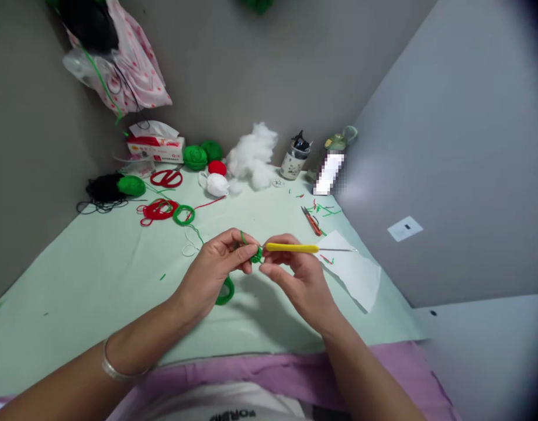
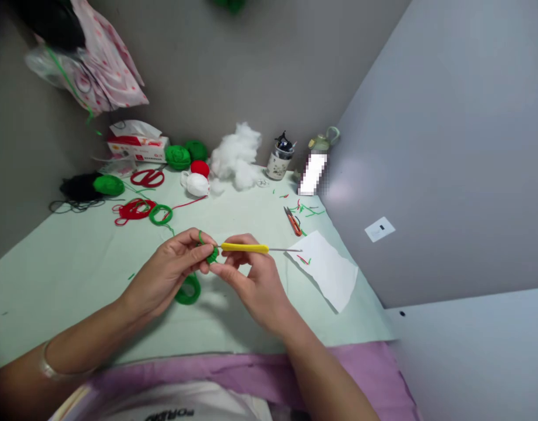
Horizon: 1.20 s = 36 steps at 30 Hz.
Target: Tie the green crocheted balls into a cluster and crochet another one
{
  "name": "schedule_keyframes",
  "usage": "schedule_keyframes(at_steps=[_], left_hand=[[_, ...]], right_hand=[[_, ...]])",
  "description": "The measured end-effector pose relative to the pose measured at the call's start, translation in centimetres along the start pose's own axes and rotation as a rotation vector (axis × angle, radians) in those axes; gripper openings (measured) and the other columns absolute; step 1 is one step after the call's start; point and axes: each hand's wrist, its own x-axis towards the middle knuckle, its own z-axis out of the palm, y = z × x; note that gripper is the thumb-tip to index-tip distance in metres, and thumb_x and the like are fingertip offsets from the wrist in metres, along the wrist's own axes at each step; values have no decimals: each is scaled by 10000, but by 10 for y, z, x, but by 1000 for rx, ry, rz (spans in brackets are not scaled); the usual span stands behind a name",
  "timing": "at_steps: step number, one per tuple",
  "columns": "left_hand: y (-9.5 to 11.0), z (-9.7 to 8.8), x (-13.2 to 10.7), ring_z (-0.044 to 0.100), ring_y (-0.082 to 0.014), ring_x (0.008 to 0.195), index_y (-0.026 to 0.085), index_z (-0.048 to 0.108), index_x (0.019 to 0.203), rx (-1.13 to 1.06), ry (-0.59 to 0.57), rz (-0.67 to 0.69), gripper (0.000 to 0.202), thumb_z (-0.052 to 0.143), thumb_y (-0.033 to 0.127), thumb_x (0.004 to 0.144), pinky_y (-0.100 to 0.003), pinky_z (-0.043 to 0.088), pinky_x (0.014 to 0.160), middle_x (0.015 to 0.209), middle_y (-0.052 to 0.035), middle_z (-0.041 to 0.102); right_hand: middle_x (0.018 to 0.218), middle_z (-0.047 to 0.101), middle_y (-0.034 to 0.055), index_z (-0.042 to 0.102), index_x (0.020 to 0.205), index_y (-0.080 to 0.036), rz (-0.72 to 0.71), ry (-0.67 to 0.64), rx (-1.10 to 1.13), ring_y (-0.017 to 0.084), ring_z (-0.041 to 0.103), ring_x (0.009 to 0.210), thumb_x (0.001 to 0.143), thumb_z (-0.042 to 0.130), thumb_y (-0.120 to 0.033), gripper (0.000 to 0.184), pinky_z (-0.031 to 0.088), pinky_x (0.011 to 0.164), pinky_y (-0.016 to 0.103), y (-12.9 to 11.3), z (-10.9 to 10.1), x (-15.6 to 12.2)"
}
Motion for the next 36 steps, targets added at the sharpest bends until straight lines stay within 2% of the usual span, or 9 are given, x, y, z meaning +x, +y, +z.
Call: schedule_keyframes(at_steps=[2, 4, 9, 15, 17, 22, 24, 29, 36], left_hand=[[3, -3, 8, 579, -77, 617, 177, 718, 838, 19, -18, 14, 180, 836, 313, 835, -207, 461, 651, 730, 39, 640], [3, -6, 16, 595, -83, 632, 176, 715, 851, 11, -48, 2, 182, 826, 320, 846, -205, 479, 669, 724, 35, 643], [-10, -14, 30, 627, -88, 667, 178, 694, 876, -121, -108, -88, 250, 860, 353, 813, -203, 534, 705, 768, 25, 656], [-22, -25, 39, 647, -99, 725, 173, 673, 881, -217, -199, -143, 262, 859, 349, 825, -240, 592, 783, 822, 12, 648], [-25, -27, 40, 661, -117, 808, 171, 679, 881, -224, -221, -119, 213, 832, 317, 855, -259, 592, 851, 857, -2, 654], [-30, -27, 42, 626, -118, 846, 176, 705, 897, -216, -207, -107, 135, 798, 271, 873, -230, 567, 838, 890, -5, 634], [-31, -25, 43, 623, -121, 857, 173, 712, 883, -201, -214, -98, 130, 800, 267, 865, -222, 553, 837, 903, -6, 632], [-35, -22, 46, 654, -164, 890, 181, 686, 848, -56, -171, -49, 222, 811, 365, 843, -281, 523, 903, 883, -14, 678], [-47, -26, 51, 643, -173, 834, 186, 631, 822, 65, -89, -20, 284, 837, 372, 763, -294, 495, 843, 811, -7, 694]], right_hand=[[854, 662, 7, 695, 863, -189, -63, -72, -145, 122, 622, 731, 911, 733, -276, 106, 513, 686, 261, -2, -6, 9], [822, 647, 5, 685, 825, -188, -90, -110, -216, 124, 616, 729, 960, 660, -264, 157, 492, 669, 258, -3, -11, 17], [748, 592, -10, 638, 792, -187, -50, -189, -221, 127, 574, 716, 959, 612, -238, 177, 444, 636, 250, 5, -16, 32], [731, 519, -23, 566, 773, -189, -285, -116, -419, 100, 446, 624, 957, 559, -199, 184, 345, 595, 260, 27, -16, 31], [751, 545, -15, 586, 792, -187, -265, -92, -413, 107, 470, 650, 955, 578, -217, 165, 354, 617, 265, 33, -16, 30], [746, 577, -8, 635, 797, -182, 80, -76, -57, 123, 482, 662, 912, 671, -366, 220, 371, 620, 271, 48, -14, 39], [777, 595, -4, 652, 790, -176, 158, -49, 143, 113, 478, 656, 871, 728, -377, 229, 384, 636, 270, 51, -11, 43], [801, 613, 1, 659, 762, -172, 272, -62, 544, 81, 436, 610, 780, 839, -395, 288, 323, 552, 231, 54, -4, 45], [688, 599, -22, 617, 762, -183, 341, -142, 628, 49, 327, 492, 773, 844, -453, 353, 218, 470, 210, 64, -2, 46]])
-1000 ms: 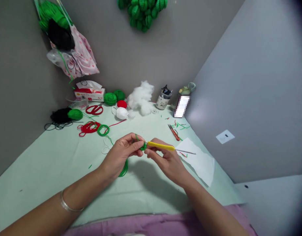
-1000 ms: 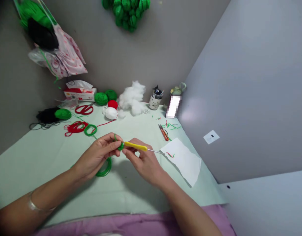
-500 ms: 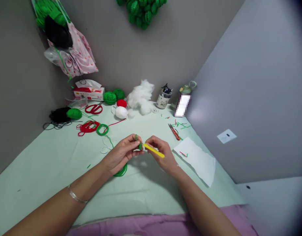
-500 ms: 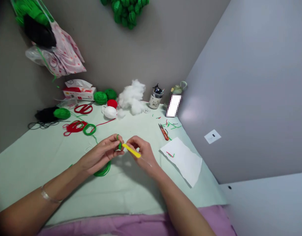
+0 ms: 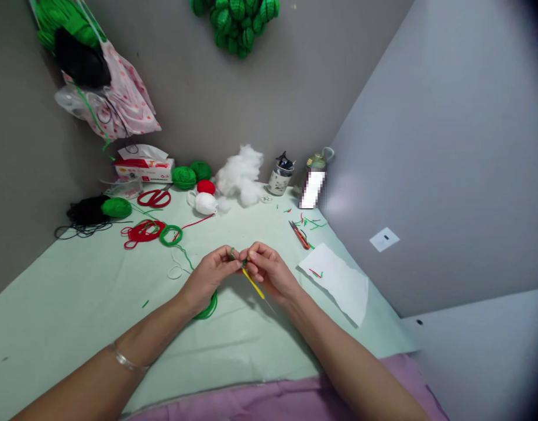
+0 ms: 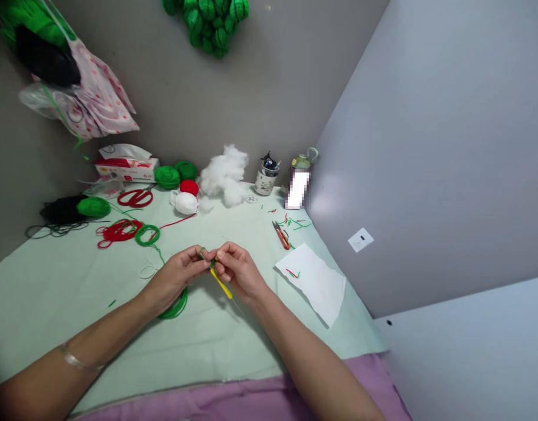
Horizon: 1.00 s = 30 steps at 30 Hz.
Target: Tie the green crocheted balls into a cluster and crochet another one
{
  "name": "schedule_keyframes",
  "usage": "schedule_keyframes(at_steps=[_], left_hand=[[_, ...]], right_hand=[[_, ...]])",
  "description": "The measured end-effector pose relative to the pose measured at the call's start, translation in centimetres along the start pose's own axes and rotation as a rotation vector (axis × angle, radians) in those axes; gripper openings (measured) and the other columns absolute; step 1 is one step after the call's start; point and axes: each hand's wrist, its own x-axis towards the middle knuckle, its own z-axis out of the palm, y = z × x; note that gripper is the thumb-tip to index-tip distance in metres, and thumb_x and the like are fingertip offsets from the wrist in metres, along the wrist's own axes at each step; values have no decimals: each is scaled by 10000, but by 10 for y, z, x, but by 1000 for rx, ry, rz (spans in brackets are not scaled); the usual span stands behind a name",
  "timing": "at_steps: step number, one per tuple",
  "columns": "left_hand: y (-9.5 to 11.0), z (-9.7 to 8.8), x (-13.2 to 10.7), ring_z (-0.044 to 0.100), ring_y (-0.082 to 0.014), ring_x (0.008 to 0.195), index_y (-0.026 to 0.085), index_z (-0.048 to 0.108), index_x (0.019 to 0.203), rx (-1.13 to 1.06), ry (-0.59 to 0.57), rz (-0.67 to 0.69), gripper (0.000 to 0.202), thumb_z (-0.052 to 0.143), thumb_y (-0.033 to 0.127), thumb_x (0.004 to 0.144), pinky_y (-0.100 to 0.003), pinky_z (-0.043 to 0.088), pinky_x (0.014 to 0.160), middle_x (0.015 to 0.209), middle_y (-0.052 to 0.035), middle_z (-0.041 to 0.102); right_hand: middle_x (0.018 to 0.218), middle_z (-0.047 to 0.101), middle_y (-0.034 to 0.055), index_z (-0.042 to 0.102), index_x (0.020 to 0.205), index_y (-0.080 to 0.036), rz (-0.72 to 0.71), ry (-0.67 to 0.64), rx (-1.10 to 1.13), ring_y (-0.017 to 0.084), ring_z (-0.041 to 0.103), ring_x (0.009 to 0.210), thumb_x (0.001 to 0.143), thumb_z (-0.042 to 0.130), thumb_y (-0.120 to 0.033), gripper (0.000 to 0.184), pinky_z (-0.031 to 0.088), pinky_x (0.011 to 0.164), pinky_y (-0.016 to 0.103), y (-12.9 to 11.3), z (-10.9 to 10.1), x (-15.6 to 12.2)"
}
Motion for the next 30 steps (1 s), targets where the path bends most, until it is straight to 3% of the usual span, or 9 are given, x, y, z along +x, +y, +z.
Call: schedule_keyframes(at_steps=[9, 14, 18, 22, 24, 27, 30], left_hand=[[-4, 2, -1, 578, -143, 706, 208, 544, 763, 200, 67, 13, 195, 721, 290, 749, -260, 432, 703, 702, 51, 585], [-2, -9, -1, 532, -129, 621, 204, 545, 718, 295, -2, -17, 207, 747, 205, 672, -248, 383, 628, 632, 62, 568], [-8, -18, -2, 537, -127, 596, 199, 570, 744, 299, -77, -57, 184, 749, 230, 716, -257, 408, 619, 644, 51, 572], [-10, -20, 0, 566, -131, 635, 203, 622, 867, 270, -99, -49, 169, 729, 291, 772, -280, 468, 669, 778, 23, 632], [-9, -19, 1, 564, -128, 633, 196, 619, 827, 275, -100, -45, 161, 729, 305, 783, -276, 465, 672, 756, 19, 621], [-8, -19, 2, 573, -139, 621, 191, 597, 776, 291, -129, -53, 207, 719, 357, 804, -280, 463, 649, 707, 6, 618], [-10, -19, 1, 543, -134, 596, 185, 621, 799, 334, -164, -49, 157, 687, 327, 809, -273, 436, 602, 735, -8, 652]], right_hand=[[489, 451, -91, 608, 758, -183, 11, -52, -59, 66, 326, 465, 822, 813, -472, 360, 369, 540, 240, 3, 4, 3], [678, 604, -29, 574, 723, -180, 21, -57, -85, 65, 397, 518, 765, 873, -453, 407, 362, 514, 237, -1, 0, -3], [732, 637, -8, 600, 727, -174, 56, -73, -102, 70, 423, 536, 764, 876, -451, 393, 411, 535, 253, -2, -3, -7], [657, 594, -32, 610, 755, -180, 53, -60, -113, 73, 434, 531, 801, 841, -457, 363, 377, 525, 229, 0, -3, -4], [669, 605, -28, 582, 772, -192, 47, -60, -123, 77, 448, 529, 817, 819, -470, 368, 331, 495, 217, 0, -2, -3], [754, 646, -9, 502, 815, -220, 12, -91, -265, 88, 480, 524, 890, 698, -546, 387, 300, 472, 222, 0, -2, -3], [670, 572, -37, 487, 817, -226, -24, -128, -457, 105, 458, 518, 954, 584, -529, 345, 317, 508, 247, 1, 0, -4]])
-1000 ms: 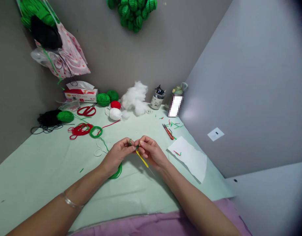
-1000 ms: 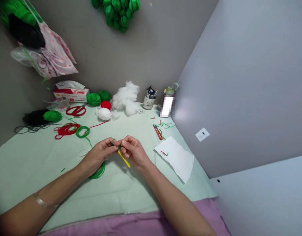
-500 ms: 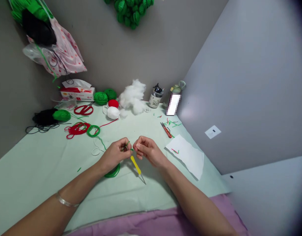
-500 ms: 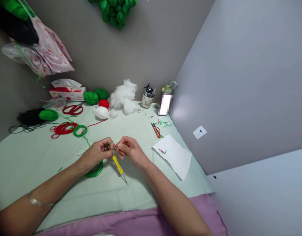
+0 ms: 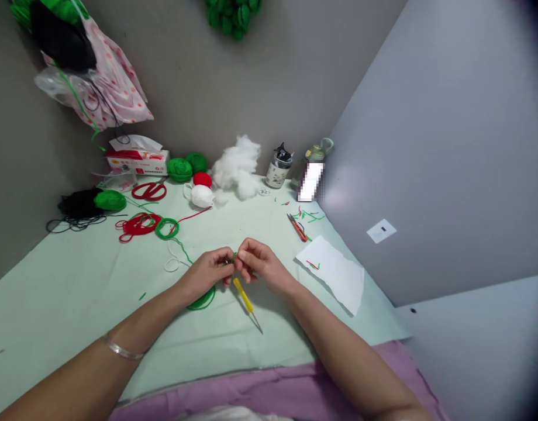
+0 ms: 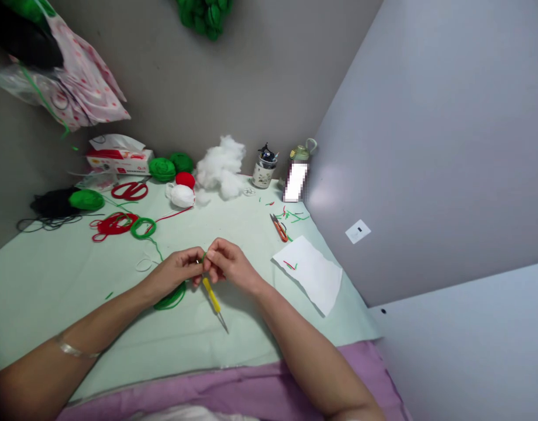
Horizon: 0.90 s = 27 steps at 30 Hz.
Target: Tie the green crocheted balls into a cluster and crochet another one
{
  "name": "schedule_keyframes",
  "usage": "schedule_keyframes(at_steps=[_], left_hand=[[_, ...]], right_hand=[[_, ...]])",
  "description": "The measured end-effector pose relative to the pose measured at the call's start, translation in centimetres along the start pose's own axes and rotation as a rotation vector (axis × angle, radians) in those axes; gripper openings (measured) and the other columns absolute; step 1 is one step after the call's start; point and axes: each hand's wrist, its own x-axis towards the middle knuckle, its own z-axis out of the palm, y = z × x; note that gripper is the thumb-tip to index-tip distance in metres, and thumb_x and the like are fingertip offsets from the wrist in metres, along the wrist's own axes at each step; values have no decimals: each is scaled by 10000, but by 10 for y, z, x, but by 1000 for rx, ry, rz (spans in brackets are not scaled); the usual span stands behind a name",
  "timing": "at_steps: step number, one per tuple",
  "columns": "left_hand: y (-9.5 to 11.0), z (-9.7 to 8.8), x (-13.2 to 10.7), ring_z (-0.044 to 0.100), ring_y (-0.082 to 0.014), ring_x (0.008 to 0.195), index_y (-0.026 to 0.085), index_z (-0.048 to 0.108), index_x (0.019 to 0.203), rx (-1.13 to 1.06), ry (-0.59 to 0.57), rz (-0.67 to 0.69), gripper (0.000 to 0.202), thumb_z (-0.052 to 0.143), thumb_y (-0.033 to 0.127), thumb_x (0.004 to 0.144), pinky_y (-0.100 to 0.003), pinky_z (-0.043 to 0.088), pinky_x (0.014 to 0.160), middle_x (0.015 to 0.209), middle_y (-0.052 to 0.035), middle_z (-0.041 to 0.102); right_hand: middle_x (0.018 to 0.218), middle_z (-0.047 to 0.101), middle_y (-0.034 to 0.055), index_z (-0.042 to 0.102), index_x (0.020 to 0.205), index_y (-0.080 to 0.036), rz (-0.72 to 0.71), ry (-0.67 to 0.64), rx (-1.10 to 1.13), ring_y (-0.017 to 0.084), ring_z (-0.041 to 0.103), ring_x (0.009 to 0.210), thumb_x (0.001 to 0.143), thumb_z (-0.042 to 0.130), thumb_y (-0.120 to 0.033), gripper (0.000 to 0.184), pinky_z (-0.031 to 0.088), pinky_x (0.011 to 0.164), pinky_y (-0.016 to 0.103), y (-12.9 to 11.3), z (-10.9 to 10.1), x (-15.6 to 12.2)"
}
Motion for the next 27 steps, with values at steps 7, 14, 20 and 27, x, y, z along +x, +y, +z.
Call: schedule_keyframes(at_steps=[7, 14, 20, 27], left_hand=[[0, 1, 2, 413, -122, 608, 183, 641, 756, 126, 9, 31, 65, 619, 165, 697, -248, 296, 550, 658, 48, 521], [1, -4, -3, 412, -122, 581, 190, 625, 704, 118, -66, 13, 70, 662, 217, 757, -250, 306, 538, 604, 48, 498], [-2, -6, 0, 587, -159, 701, 196, 642, 822, 32, -35, 27, 160, 693, 346, 836, -286, 493, 669, 795, -18, 658], [0, -6, 3, 574, -139, 608, 177, 651, 847, 6, -9, 12, 226, 717, 392, 826, -291, 501, 625, 803, -36, 692]], right_hand=[[705, 464, -50, 474, 749, -221, -69, 70, -237, 137, 382, 679, 916, 590, -266, 208, 300, 652, 280, -1, 8, -4], [662, 480, -51, 496, 737, -217, -32, 19, -174, 127, 385, 637, 908, 621, -329, 240, 297, 617, 278, 3, 2, -7], [678, 538, -47, 477, 787, -228, 3, 51, 47, 92, 381, 516, 906, 634, -519, 351, 288, 522, 258, 10, 1, 4], [654, 575, -39, 507, 795, -215, 6, 107, 105, 88, 398, 497, 904, 648, -511, 345, 260, 499, 247, 10, 4, 7]])
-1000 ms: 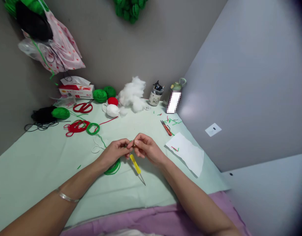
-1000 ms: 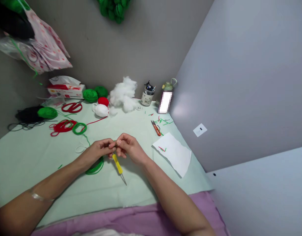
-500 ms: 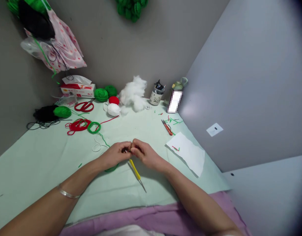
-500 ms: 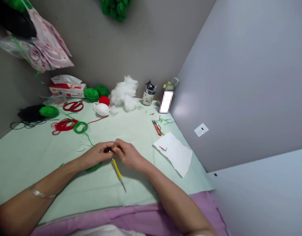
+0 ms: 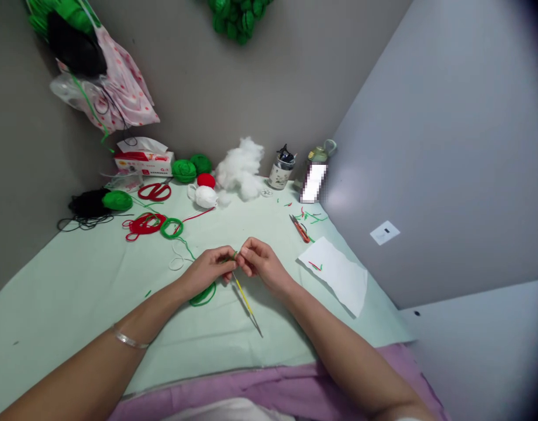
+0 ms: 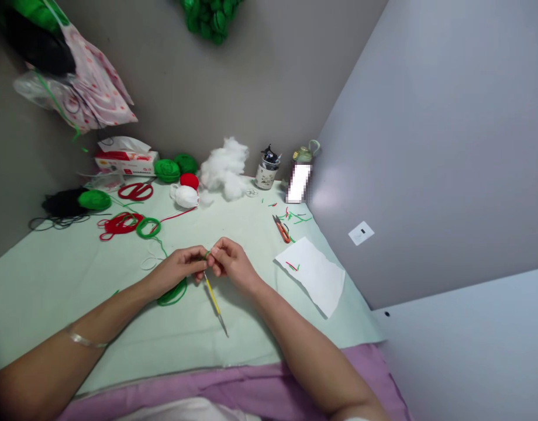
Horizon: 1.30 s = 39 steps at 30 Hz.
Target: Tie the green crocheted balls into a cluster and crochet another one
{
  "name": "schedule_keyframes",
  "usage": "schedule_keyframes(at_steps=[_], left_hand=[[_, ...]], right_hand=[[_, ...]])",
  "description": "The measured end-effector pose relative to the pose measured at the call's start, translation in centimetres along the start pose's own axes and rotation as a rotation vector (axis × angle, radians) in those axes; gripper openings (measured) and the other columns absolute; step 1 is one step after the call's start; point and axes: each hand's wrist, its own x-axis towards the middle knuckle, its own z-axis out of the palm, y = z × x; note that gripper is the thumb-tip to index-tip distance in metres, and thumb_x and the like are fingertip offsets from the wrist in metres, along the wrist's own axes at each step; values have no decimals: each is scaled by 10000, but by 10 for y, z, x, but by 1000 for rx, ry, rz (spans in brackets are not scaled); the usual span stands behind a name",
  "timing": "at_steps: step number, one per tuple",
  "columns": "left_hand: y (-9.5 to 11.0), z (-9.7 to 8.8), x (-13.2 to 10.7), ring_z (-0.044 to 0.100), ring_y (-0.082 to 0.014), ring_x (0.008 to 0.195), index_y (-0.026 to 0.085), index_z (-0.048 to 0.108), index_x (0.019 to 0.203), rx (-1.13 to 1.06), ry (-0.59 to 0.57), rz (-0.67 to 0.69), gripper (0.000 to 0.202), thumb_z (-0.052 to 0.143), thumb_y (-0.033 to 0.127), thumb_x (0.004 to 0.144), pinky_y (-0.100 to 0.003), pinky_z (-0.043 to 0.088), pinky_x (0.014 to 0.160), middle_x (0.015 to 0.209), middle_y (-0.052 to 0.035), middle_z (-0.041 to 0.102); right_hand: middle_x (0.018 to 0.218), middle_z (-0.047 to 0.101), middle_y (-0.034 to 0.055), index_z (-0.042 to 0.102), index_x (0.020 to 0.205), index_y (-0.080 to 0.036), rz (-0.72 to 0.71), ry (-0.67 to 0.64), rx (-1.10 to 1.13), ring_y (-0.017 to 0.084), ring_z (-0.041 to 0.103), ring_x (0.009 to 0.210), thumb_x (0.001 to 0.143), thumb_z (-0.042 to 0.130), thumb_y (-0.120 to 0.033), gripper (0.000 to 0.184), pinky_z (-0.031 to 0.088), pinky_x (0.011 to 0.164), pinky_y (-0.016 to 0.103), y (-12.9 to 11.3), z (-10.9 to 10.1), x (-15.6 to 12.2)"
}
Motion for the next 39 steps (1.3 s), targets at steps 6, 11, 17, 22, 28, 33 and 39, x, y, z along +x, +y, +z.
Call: schedule_keyframes(at_steps=[6, 11, 17, 22, 28, 33, 39], left_hand=[[2, 0, -3, 541, -134, 599, 196, 637, 718, 21, 27, 13, 162, 751, 287, 788, -256, 465, 594, 667, 32, 569], [2, 1, -3, 674, -200, 832, 180, 649, 778, -55, 72, 38, 245, 788, 381, 807, -313, 542, 783, 803, -38, 700], [-3, 0, -1, 750, -198, 798, 194, 614, 869, -186, 175, 27, 356, 855, 418, 734, -364, 589, 820, 941, -24, 722], [-4, -2, 0, 752, -221, 808, 163, 726, 836, -181, 190, -18, 261, 870, 339, 706, -370, 583, 851, 829, -41, 750], [-2, -2, -1, 751, -189, 839, 181, 593, 793, -233, 237, 12, 311, 870, 296, 712, -354, 590, 860, 925, -39, 770], [-7, -3, 1, 780, -205, 826, 202, 517, 923, -273, 234, 13, 419, 870, 331, 737, -364, 599, 828, 970, -46, 767], [-8, -2, 2, 784, -218, 819, 207, 522, 1109, -306, 203, 17, 511, 847, 389, 759, -388, 609, 824, 979, -45, 744]], right_hand=[[567, 507, -67, 532, 707, -208, -22, 21, -57, 92, 378, 520, 833, 749, -447, 347, 279, 521, 250, -1, 0, -1], [606, 612, -20, 590, 743, -203, -5, 34, -7, 107, 465, 509, 818, 745, -539, 378, 361, 539, 272, 0, -1, 2], [639, 631, 3, 736, 816, -177, -15, 158, -3, 122, 495, 562, 775, 800, -492, 324, 391, 577, 286, 2, -7, 6], [578, 580, -12, 743, 772, -165, 2, 241, -45, 118, 469, 539, 750, 803, -428, 271, 375, 567, 287, 5, -9, 7], [594, 573, -19, 726, 747, -167, -10, 300, -105, 105, 438, 542, 723, 788, -365, 209, 325, 553, 271, 1, -5, 5], [556, 550, -28, 724, 740, -158, 18, 314, -104, 103, 442, 518, 727, 776, -400, 248, 338, 553, 274, 2, -8, 6], [528, 543, -33, 723, 751, -155, 58, 303, -69, 104, 448, 496, 725, 773, -429, 280, 356, 543, 275, 7, -12, 10]])
